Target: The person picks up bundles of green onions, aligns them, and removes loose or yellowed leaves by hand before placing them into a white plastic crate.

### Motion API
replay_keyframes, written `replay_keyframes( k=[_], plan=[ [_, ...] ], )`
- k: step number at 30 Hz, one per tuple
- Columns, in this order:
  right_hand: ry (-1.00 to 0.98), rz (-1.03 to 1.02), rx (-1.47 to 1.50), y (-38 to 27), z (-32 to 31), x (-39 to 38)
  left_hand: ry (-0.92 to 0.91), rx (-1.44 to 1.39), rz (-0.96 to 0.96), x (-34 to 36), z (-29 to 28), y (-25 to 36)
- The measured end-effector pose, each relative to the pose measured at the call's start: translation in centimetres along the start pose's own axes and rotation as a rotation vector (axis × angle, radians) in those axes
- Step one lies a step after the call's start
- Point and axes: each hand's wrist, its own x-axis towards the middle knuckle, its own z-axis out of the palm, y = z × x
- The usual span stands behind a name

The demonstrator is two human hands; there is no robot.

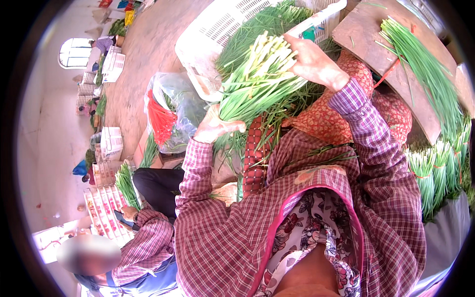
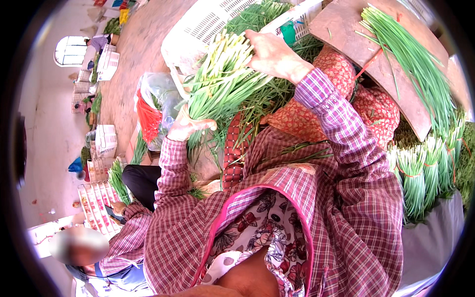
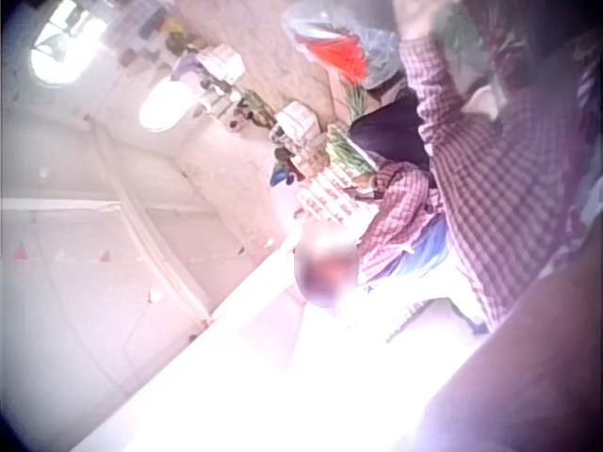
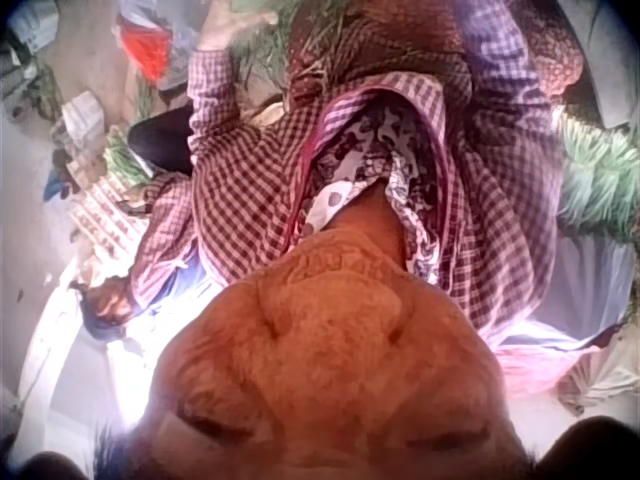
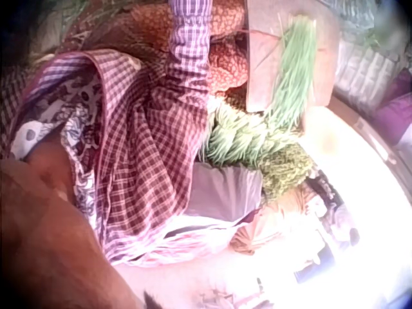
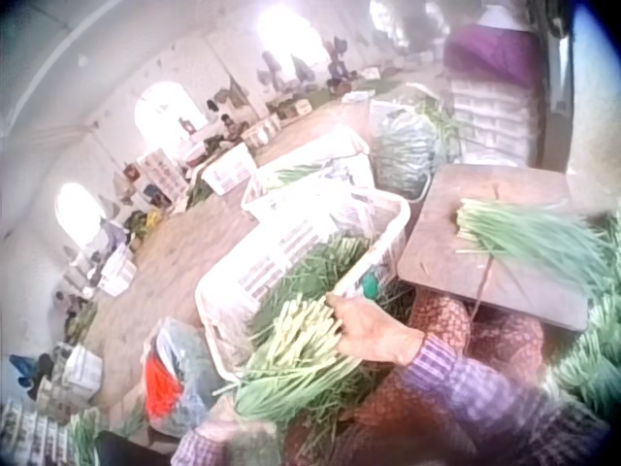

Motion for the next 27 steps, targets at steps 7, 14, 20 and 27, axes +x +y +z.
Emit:
replay_keyframes(
  k=[7, 14, 20, 27],
  plan=[
    [0.154, -0.004, -0.406, 1.8, -2.6, -1.0, 0.018, 0.447, 0.046, 0.2, -2.1, 2.1],
    [0.189, 0.177, -0.779, 5.2, -8.4, -3.6, 0.296, 0.415, 0.202, -0.2, -3.5, 0.5],
    [0.35, -0.131, -0.104, -4.7, -3.8, -2.8, 0.585, 0.847, 0.284, 1.2, -3.6, 0.4],
    [0.451, -0.013, -0.292, -6.1, -0.8, -0.9, 0.814, 1.369, 0.402, 3.0, 0.0, 2.1]
  ],
)
